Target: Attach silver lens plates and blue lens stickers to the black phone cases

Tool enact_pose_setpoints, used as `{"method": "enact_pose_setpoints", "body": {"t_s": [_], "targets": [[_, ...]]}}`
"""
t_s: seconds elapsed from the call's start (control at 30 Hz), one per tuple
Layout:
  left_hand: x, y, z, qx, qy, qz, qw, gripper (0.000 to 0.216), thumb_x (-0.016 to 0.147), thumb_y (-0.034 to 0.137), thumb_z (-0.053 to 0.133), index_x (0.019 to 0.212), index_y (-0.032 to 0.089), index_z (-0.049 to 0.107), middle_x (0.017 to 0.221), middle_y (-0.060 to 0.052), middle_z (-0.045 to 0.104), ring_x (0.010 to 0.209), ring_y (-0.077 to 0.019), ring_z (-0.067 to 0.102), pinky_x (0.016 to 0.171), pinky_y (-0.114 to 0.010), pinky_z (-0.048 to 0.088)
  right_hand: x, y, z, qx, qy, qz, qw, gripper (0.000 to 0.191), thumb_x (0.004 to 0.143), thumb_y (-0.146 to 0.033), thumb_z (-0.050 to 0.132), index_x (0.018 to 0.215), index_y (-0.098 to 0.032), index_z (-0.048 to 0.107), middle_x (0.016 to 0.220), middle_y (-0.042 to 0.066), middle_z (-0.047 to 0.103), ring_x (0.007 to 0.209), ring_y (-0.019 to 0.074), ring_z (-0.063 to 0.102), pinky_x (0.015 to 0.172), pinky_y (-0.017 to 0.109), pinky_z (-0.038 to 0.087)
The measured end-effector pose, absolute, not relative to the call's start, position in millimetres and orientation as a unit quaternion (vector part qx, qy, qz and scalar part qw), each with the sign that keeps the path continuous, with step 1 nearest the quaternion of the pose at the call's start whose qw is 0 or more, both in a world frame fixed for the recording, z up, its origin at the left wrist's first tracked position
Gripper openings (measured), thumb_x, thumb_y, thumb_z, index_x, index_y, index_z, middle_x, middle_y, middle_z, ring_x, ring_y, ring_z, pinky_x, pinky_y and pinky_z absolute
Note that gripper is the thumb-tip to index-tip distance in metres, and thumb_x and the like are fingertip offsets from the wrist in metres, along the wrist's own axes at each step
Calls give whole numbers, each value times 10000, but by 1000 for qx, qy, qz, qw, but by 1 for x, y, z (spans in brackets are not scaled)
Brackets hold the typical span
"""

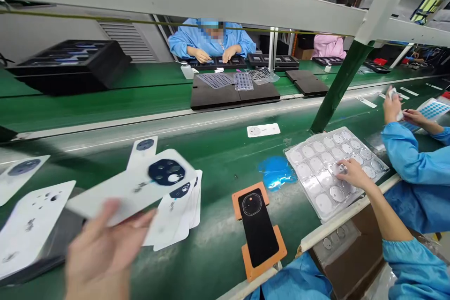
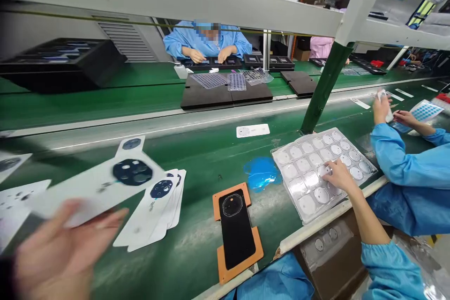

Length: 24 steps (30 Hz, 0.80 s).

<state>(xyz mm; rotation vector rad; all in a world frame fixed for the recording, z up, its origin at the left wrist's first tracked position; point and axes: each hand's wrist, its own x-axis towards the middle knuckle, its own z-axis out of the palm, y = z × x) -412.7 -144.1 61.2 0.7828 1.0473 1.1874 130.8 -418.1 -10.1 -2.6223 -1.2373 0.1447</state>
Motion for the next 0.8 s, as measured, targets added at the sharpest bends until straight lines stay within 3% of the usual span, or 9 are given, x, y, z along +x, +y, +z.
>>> {"method": "enact_pose_setpoints", "body": {"t_s": [0.07,0.17,0.27,0.4,0.47,0.57,0.63,0.8], "targets": [[-394,-158,65,293,449,493,685,396,506,83,779,866,180,645,820,-19,723,566,-123,607,338,-128,391,129,-416,-2,-895,-427,51,117,354,715,-361,661,1030,-207,609,851,37,579,799,233,583,730,316,433],[-386,-167,63,250,395,522,713,407,528,-7,754,886,165,664,882,-3,728,499,-35,516,332,-73,354,109,-414,18,-886,-435,62,146,261,842,-364,548,1064,-227,556,681,-27,530,607,183,522,622,297,397],[-393,-163,56,209,330,586,710,335,569,59,746,867,189,665,829,29,722,548,-55,556,355,-88,376,61,-401,37,-842,-452,121,269,284,892,-458,562,1066,-236,589,663,-22,553,609,174,545,626,302,437],[-386,-168,42,231,372,475,763,156,777,263,722,913,200,678,816,-15,727,621,-115,624,352,-117,325,-22,-370,43,-703,-491,332,394,413,818,-511,707,1099,-213,652,978,82,701,851,221,664,755,327,529],[-375,-173,32,240,378,451,773,187,794,256,734,963,199,674,847,-19,723,607,-109,617,363,-129,347,-58,-352,36,-674,-496,397,377,370,851,-536,662,1012,-205,696,828,60,701,719,197,651,667,312,518],[-363,-177,19,265,350,476,762,346,733,224,807,1046,190,662,892,-8,714,646,-117,637,414,-170,466,-93,-321,20,-684,-523,392,323,376,835,-567,656,770,-201,713,582,0,590,540,145,530,533,274,411],[-361,-179,15,297,346,477,752,426,698,222,843,1078,171,655,903,-13,709,671,-126,649,448,-196,520,-105,-300,10,-687,-543,377,303,393,798,-566,683,678,-192,686,609,6,607,568,143,528,530,263,378],[-361,-181,9,345,365,456,734,421,647,250,882,988,110,680,838,-38,695,668,-131,642,451,-192,512,-111,-266,-1,-701,-551,381,247,376,791,-541,677,678,-183,656,615,15,646,573,153,564,533,257,352]]}}
